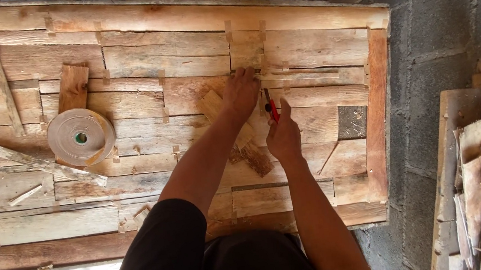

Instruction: Patch a wooden surface with thin strips of wood veneer using a utility knife.

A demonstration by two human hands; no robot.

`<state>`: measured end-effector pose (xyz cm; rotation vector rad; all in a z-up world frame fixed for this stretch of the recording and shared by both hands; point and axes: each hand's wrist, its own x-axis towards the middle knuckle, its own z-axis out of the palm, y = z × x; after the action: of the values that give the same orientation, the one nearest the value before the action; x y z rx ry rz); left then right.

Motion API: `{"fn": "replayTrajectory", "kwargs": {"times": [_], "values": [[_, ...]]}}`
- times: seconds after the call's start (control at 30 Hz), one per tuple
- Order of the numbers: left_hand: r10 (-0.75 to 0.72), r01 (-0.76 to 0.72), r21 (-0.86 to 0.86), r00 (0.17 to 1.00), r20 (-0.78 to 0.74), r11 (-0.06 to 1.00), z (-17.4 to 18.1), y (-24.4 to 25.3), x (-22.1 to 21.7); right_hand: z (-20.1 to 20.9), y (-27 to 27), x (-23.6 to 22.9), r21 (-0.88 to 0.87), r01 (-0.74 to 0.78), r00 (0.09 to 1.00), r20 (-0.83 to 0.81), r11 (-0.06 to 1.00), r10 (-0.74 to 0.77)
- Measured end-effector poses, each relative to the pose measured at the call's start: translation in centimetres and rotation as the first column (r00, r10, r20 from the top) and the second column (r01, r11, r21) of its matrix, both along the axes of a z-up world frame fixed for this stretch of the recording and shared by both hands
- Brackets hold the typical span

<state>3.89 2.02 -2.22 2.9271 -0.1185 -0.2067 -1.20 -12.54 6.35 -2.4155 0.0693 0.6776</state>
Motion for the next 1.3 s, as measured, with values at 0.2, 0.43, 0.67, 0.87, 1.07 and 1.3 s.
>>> {"fn": "replayTrajectory", "kwargs": {"times": [0.2, 0.43, 0.67, 0.87, 1.07, 1.3], "values": [[0.161, -0.112, -0.254, 0.970, 0.181, 0.961, -2.6, 0.3, 1.8, -1.6, -5.5, -5.1, -0.069, -0.120, 0.963, 0.234, 0.990, 0.133], [0.165, -0.104, -0.269, 0.962, 0.217, 0.958, -0.5, 0.4, 2.0, -1.8, -7.9, -4.9, -0.086, -0.149, 0.957, 0.238, 0.985, 0.166], [0.131, -0.177, -0.589, 0.984, -0.120, 0.789, 6.1, -0.7, -0.6, 2.6, -5.2, -0.2, -0.327, -0.182, 0.636, 0.680, 0.927, 0.365], [-0.046, -0.072, -0.716, 0.989, -0.143, 0.695, 6.2, -1.1, -3.7, 3.6, -5.5, 2.4, -0.307, -0.389, 0.698, 0.518, 0.869, 0.495], [-0.175, -0.086, -0.772, 0.952, -0.249, 0.630, 8.4, -0.3, -5.8, 5.9, -6.5, 2.6, 0.045, -0.504, 0.852, 0.186, 0.862, 0.489], [0.088, -0.158, -0.450, 0.981, -0.173, 0.879, 9.3, -4.3, -8.2, 3.3, -4.3, -1.6, -0.319, -0.358, 0.926, -0.003, 0.877, 0.377]]}}
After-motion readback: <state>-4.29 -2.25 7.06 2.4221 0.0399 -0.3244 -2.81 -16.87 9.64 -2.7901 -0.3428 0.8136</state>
